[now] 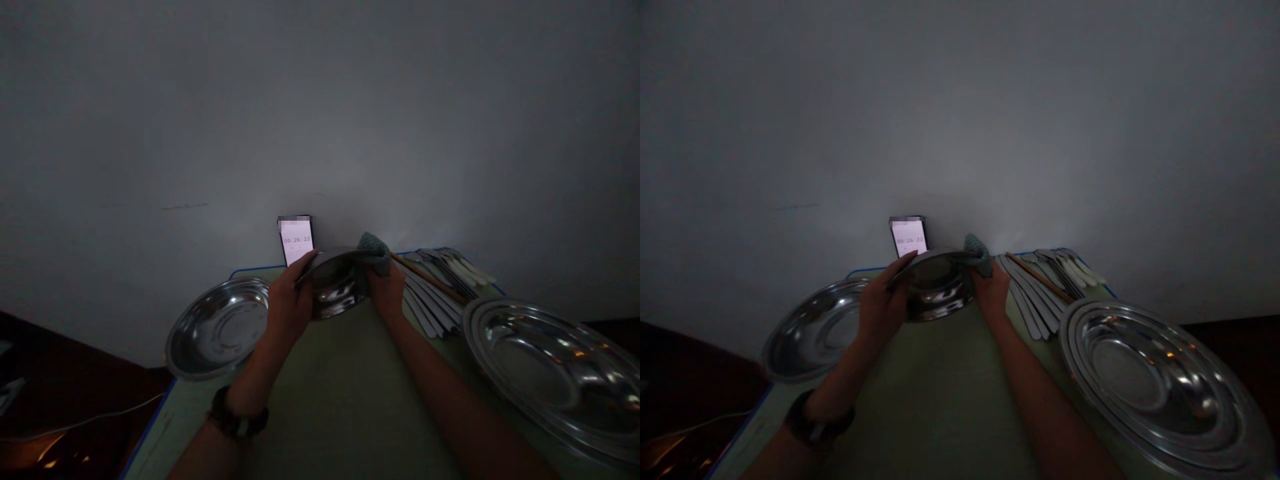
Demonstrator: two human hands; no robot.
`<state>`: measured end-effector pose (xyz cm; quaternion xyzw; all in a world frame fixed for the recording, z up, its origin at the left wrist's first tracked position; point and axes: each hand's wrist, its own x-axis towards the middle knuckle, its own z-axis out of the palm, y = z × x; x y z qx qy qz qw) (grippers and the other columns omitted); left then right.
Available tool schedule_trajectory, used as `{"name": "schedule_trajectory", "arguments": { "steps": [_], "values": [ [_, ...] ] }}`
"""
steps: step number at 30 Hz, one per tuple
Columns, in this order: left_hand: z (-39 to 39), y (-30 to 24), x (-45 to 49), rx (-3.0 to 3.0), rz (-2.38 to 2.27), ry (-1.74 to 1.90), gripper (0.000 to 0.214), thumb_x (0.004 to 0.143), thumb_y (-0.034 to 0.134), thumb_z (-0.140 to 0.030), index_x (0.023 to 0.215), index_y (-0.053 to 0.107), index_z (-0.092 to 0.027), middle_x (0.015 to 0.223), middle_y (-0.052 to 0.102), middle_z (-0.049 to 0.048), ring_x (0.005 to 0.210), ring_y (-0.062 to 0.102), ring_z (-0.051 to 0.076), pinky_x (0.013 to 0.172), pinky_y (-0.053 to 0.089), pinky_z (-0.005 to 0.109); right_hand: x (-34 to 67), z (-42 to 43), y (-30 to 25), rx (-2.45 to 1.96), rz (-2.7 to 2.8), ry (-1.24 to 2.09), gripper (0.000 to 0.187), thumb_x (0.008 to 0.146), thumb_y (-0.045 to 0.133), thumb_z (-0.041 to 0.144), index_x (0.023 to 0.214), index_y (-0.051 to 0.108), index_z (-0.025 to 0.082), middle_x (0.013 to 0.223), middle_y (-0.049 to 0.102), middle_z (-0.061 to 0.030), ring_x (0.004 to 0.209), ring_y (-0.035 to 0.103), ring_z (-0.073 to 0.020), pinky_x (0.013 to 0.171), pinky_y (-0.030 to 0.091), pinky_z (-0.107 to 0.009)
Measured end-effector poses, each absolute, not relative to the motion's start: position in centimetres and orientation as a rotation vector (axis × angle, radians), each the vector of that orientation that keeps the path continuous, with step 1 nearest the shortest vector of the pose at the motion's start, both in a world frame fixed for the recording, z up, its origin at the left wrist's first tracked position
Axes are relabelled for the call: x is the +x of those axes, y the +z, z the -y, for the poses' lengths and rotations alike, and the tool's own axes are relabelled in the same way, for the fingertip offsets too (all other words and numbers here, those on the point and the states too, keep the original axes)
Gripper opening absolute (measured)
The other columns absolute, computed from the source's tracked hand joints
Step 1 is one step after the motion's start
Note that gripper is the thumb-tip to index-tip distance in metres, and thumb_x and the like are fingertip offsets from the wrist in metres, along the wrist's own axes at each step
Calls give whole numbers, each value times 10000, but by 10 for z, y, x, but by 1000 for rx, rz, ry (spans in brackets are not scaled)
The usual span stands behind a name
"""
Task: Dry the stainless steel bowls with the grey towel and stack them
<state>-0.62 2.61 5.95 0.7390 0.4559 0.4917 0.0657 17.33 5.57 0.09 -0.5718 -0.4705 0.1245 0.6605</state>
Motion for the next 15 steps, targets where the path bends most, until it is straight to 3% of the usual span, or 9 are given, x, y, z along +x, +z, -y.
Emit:
{"name": "schedule_trajectory", "arguments": {
  "steps": [9,15],
  "values": [
    [-35,13,1,1811,-1406,1673,311,922,448,-273,1184,598,-202,1213,667,83,1146,602,230,1003,465,411,173,-60,-14,-1338,1028,471,388,689,641,535,703,668,148,614,641,-18,621,575,-184,591,426,-289],
    [-36,14,0,1796,-1407,1645,329,888,510,-268,1202,575,-196,1200,670,92,1133,609,230,993,473,418,173,-59,-12,-1331,998,454,410,698,629,551,706,665,142,632,644,-34,628,574,-189,593,427,-293]
  ]
}}
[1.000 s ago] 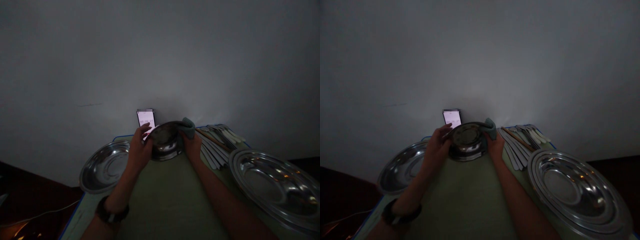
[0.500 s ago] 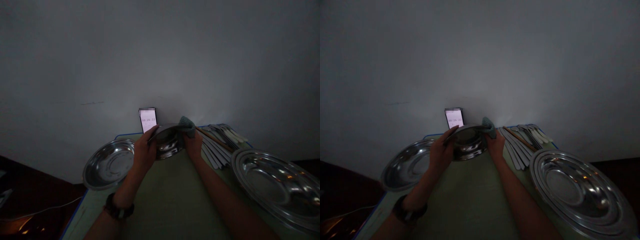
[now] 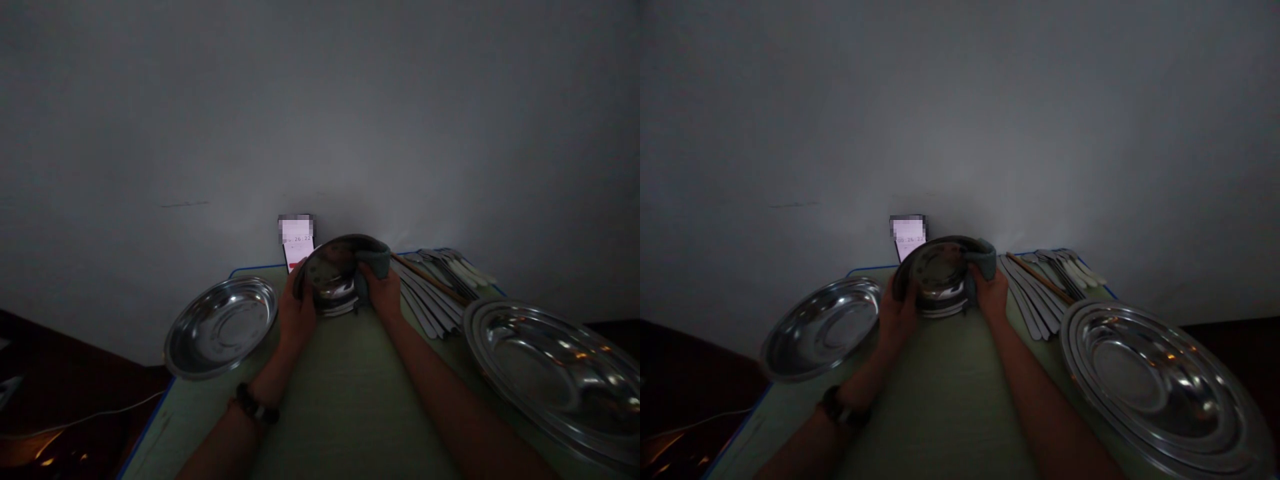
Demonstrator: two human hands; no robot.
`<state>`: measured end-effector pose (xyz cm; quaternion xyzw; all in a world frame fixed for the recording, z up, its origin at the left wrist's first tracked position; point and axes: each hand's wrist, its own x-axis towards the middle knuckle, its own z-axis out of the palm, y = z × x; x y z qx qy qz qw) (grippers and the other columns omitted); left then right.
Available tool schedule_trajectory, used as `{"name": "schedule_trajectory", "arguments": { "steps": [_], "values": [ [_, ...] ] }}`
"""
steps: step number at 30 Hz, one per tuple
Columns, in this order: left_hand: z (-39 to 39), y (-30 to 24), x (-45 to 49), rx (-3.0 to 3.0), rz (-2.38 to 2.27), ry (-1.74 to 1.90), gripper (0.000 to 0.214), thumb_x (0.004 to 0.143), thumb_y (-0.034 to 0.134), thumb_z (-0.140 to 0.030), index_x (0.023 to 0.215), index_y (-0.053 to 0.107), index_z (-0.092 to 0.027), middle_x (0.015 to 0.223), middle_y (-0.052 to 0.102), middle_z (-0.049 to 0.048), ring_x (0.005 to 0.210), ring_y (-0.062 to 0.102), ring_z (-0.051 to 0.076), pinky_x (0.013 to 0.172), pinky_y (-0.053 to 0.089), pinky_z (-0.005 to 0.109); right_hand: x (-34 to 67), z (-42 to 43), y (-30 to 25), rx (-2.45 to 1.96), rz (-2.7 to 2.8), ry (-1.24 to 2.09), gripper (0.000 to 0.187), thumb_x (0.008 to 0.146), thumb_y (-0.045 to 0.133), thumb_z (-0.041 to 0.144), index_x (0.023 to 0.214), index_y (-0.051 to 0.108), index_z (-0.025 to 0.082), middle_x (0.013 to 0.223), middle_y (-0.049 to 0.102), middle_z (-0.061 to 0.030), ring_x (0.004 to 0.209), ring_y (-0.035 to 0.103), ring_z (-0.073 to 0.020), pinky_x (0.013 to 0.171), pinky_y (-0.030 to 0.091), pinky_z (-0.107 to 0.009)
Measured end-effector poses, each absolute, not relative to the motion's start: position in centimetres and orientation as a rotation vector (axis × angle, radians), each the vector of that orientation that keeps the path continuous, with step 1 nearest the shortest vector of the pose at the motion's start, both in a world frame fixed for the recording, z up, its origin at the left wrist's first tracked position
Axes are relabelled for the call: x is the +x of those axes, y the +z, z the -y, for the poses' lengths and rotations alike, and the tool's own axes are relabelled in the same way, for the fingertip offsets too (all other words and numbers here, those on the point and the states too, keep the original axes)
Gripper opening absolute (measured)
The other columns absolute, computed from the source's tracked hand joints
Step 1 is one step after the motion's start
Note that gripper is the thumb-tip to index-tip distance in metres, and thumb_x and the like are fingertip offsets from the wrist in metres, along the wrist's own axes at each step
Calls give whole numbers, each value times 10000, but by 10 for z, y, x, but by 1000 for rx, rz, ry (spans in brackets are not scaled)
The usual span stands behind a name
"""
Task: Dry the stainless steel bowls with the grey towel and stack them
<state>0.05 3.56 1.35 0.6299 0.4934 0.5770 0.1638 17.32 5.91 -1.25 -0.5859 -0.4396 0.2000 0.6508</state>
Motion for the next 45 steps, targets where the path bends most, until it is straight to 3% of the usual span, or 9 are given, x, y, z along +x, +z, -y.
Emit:
{"name": "schedule_trajectory", "arguments": {
  "steps": [5,11,16,24,32,39,41,43,45],
  "values": [
    [-31,54,-9,2022,-1351,1528,439,818,558,-176,1256,543,-208,1252,640,86,1155,595,228,1000,466,430,170,-56,-9,-1290,1029,424,380,697,642,532,707,671,153,632,642,-24,620,554,-183,597,423,-297],
    [-16,99,-11,2574,-1370,1368,416,783,558,-131,1197,604,-147,1265,633,116,1223,541,264,1033,431,471,165,-55,-10,-1217,1128,374,336,714,645,506,712,698,174,564,601,-5,564,505,-164,544,418,-292],
    [-17,92,-8,2410,-1443,1268,367,833,518,-131,1180,633,-165,1118,717,79,986,684,213,889,541,376,165,-55,-12,-1232,1132,330,390,704,651,545,721,703,159,530,573,6,517,465,-140,517,394,-281],
    [-25,45,-3,2011,-1361,1557,363,893,434,-171,1215,594,-220,1172,692,38,1085,637,196,942,503,369,170,-56,-12,-1294,996,410,398,690,650,559,692,667,162,591,609,-4,597,525,-171,570,410,-293],
    [-28,1,12,1718,-1326,1647,401,899,453,-232,1296,442,-180,1354,547,117,1267,495,215,1087,374,411,179,-66,-22,-1287,960,468,373,665,689,509,733,677,142,652,649,-29,633,576,-192,592,443,-307],
    [-30,34,1,1862,-1266,1568,349,804,535,-175,1147,473,-173,1309,545,148,1177,557,240,1018,440,453,177,-63,-19,-1253,953,379,400,700,655,544,780,686,153,683,666,-31,648,573,-189,617,453,-311],
    [-30,53,-2,1937,-1186,1629,438,794,541,-167,1219,437,-176,1423,431,161,1254,495,246,1016,443,449,174,-61,-16,-1231,996,360,372,700,656,541,763,688,175,652,659,-15,634,564,-183,608,451,-304],
    [-27,71,-4,2097,-1177,1670,601,760,571,-148,1328,374,-163,1433,420,171,1286,465,257,1036,423,457,172,-59,-14,-1208,1039,356,353,700,658,532,765,694,187,632,654,-8,629,562,-182,608,454,-304],
    [-24,84,-5,2323,-1242,1530,596,765,583,-164,1339,422,-152,1410,469,165,1238,516,266,1023,436,459,170,-58,-13,-1197,1075,342,361,705,652,533,781,700,183,636,656,-16,640,569,-186,617,463,-311]
  ]
}}
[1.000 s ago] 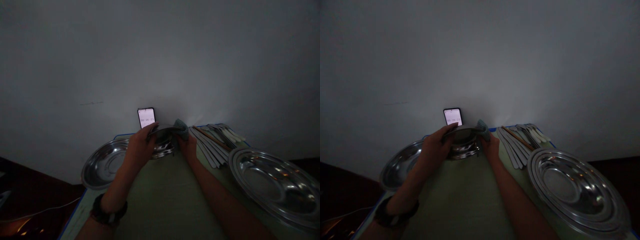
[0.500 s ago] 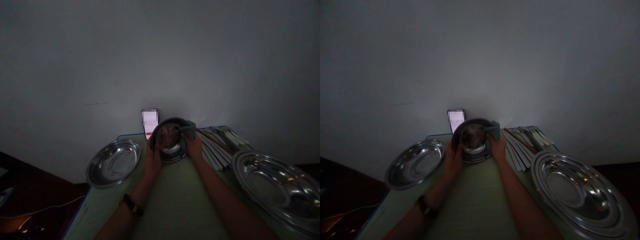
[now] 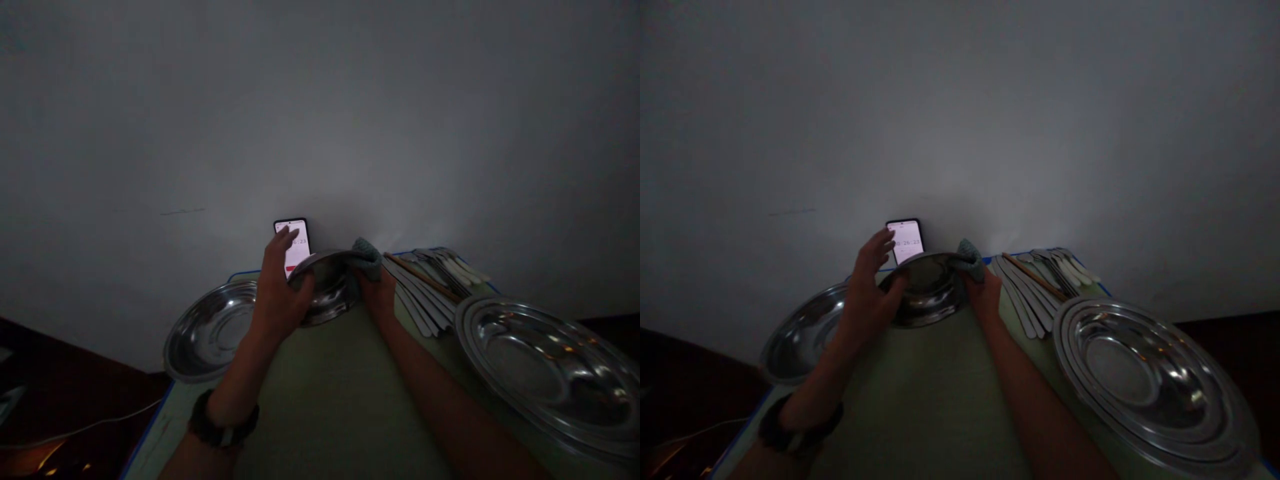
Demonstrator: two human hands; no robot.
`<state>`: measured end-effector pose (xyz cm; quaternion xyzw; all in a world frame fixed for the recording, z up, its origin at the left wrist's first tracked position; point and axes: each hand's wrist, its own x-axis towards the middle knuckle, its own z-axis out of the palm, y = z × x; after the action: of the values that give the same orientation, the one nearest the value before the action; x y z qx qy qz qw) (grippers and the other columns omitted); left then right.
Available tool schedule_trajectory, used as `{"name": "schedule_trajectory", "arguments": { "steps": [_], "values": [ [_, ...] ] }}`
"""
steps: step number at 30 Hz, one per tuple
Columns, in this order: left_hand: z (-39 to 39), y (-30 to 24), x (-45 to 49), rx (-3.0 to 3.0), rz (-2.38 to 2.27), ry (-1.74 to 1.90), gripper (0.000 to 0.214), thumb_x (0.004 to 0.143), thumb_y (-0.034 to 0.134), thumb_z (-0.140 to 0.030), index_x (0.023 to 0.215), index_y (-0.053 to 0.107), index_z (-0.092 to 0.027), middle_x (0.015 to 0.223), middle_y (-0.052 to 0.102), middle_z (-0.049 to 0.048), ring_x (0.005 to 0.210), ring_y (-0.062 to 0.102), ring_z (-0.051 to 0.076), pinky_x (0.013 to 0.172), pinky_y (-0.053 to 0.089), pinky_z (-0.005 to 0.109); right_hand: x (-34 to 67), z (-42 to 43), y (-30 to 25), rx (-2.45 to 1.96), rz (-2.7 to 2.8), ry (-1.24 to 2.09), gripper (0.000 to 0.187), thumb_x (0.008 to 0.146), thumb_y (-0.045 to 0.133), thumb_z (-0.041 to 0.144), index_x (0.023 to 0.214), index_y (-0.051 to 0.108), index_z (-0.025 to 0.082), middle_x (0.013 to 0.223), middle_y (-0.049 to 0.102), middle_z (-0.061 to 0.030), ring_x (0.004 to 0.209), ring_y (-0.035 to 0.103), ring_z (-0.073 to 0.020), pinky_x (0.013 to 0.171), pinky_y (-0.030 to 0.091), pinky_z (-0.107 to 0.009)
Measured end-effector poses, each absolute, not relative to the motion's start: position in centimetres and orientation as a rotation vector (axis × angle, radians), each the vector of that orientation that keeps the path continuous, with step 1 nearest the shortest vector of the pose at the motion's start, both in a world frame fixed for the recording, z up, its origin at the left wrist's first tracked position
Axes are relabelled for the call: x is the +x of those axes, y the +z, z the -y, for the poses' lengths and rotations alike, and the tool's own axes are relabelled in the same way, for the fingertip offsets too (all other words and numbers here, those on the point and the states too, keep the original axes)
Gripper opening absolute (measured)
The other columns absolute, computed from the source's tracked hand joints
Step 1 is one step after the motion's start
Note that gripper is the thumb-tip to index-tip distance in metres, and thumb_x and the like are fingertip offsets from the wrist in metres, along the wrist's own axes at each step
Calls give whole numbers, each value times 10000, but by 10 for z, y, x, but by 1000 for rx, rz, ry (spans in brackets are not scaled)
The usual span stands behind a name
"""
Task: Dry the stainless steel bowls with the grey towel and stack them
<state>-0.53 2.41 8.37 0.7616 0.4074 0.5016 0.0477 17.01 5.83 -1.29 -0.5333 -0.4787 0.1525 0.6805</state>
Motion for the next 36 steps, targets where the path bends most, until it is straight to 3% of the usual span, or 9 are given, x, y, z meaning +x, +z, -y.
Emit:
{"name": "schedule_trajectory", "arguments": {
  "steps": [3,5,11,14,17,21,26,30,36],
  "values": [
    [-20,90,-6,2406,-1338,1287,405,843,517,-189,1241,574,-143,1219,654,127,1091,632,240,953,500,415,169,-58,-13,-1214,1092,319,404,719,635,541,839,709,162,660,665,-37,652,583,-195,628,471,-326],
    [-19,87,-6,2371,-1351,1296,356,871,479,-179,1197,618,-148,1156,695,101,1061,652,221,934,516,381,169,-58,-14,-1231,1081,322,428,726,628,543,875,711,150,681,674,-49,657,591,-202,632,471,-333],
    [-19,49,-4,2162,-1345,1553,348,895,459,-169,1211,595,-217,1211,673,38,1112,622,187,961,499,362,169,-58,-14,-1270,1057,420,382,730,620,540,766,694,166,686,680,-41,672,603,-201,627,455,-316],
    [-19,22,0,1968,-1331,1728,350,912,435,-193,1249,529,-203,1262,628,80,1182,569,203,1015,452,396,172,-58,-14,-1296,1033,478,377,706,638,544,732,678,170,655,668,-22,656,602,-196,603,446,-301],
    [-18,5,5,1825,-1294,1681,387,884,489,-213,1270,459,-201,1289,586,118,1202,549,230,1040,426,416,175,-59,-14,-1315,998,516,395,676,658,551,735,672,161,653,664,-24,653,604,-204,588,440,-301],
    [-15,2,7,1755,-1193,1628,521,816,585,-220,1303,401,-240,1337,544,93,1260,494,243,1071,394,434,176,-59,-14,-1313,980,538,429,660,661,581,721,661,156,646,659,-36,642,601,-216,580,441,-311],
    [-16,0,7,1536,-1098,1511,671,812,589,-226,1421,312,-275,1477,418,65,1365,375,240,1134,311,429,171,-60,-11,-1294,967,441,454,757,565,559,955,615,154,896,671,-86,842,609,-236,737,451,-343],
    [-22,-8,5,1512,-1057,1528,624,864,543,-316,1443,311,-289,1520,359,21,1407,298,230,1167,246,427,168,-64,-12,-1301,955,350,430,866,400,532,1053,508,161,995,612,-115,928,569,-237,824,423,-379],
    [-25,-13,6,1445,-1061,1529,580,884,518,-388,1433,355,-294,1482,421,22,1376,359,250,1145,295,461,168,-66,-16,-1287,1028,294,350,770,578,476,953,499,189,935,592,-73,903,542,-232,852,414,-392]
  ]
}}
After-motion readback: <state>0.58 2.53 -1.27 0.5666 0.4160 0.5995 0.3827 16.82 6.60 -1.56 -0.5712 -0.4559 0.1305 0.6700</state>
